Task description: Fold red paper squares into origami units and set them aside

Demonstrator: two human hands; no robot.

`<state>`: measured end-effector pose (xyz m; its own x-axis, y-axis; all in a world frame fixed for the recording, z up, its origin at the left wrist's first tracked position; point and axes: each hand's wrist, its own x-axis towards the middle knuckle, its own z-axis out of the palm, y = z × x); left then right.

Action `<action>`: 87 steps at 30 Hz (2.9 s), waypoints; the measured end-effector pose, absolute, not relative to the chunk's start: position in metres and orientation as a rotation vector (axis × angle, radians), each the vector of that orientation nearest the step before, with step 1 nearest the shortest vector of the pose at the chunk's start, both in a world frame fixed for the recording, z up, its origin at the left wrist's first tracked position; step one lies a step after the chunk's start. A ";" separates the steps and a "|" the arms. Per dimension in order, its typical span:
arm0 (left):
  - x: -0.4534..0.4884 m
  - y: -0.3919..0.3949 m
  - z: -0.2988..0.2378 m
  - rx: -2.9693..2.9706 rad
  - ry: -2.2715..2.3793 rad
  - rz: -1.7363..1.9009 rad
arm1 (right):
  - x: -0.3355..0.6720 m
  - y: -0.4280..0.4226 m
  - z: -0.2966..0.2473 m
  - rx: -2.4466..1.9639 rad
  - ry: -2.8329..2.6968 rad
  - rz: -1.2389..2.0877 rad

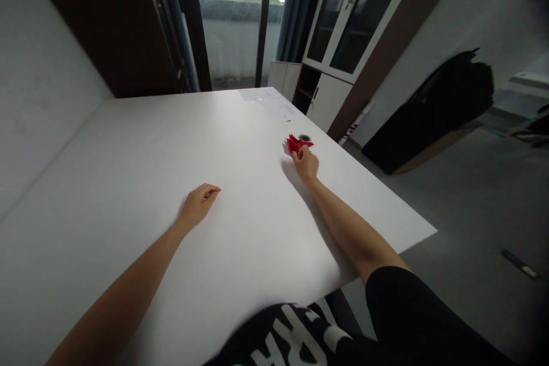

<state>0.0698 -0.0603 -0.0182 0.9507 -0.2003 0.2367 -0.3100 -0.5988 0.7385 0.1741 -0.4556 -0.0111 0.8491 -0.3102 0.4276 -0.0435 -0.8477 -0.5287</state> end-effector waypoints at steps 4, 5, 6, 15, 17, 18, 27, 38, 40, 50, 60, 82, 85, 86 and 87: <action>0.080 -0.049 -0.022 2.289 -0.379 0.203 | 0.164 -0.409 -0.013 -2.595 -0.339 -0.516; 0.082 -0.045 -0.023 2.312 -0.398 0.217 | 0.162 -0.396 -0.014 -2.606 -0.493 -0.463; 0.084 -0.040 -0.023 2.341 -0.430 0.238 | 0.159 -0.383 -0.015 -2.602 -0.614 -0.425; 0.066 0.001 -0.020 2.782 -0.600 0.439 | 0.133 -0.311 -0.025 -2.408 -1.263 -0.278; 0.063 0.000 -0.020 2.821 -0.620 0.415 | 0.129 -0.310 -0.026 -2.444 -1.313 -0.252; 0.062 -0.001 -0.021 2.838 -0.625 0.394 | 0.128 -0.310 -0.027 -2.462 -1.323 -0.236; 0.063 -0.009 -0.026 2.907 -0.610 0.238 | 0.129 -0.310 -0.023 -2.530 -1.346 -0.143; 0.065 -0.016 -0.037 2.960 -0.666 0.087 | 0.129 -0.312 -0.025 -2.639 -1.351 -0.021; 0.067 -0.016 -0.038 2.967 -0.664 0.092 | 0.129 -0.311 -0.026 -2.647 -1.355 -0.001; 0.064 -0.015 -0.036 2.943 -0.695 0.170 | 0.127 -0.308 -0.026 -2.608 -1.353 -0.075; 0.066 -0.010 -0.036 2.940 -0.715 0.195 | 0.127 -0.303 -0.026 -2.625 -1.332 -0.037; 0.072 0.001 -0.025 2.484 -0.532 0.375 | 0.190 -0.446 -0.007 -2.702 0.117 -0.940; 0.072 -0.001 -0.026 2.479 -0.517 0.375 | 0.189 -0.462 -0.011 -2.759 0.206 -0.856; 0.072 -0.003 -0.025 2.468 -0.500 0.376 | 0.188 -0.460 -0.012 -2.768 0.169 -0.820; 0.071 -0.005 -0.024 2.452 -0.477 0.377 | 0.186 -0.454 -0.012 -2.773 0.116 -0.790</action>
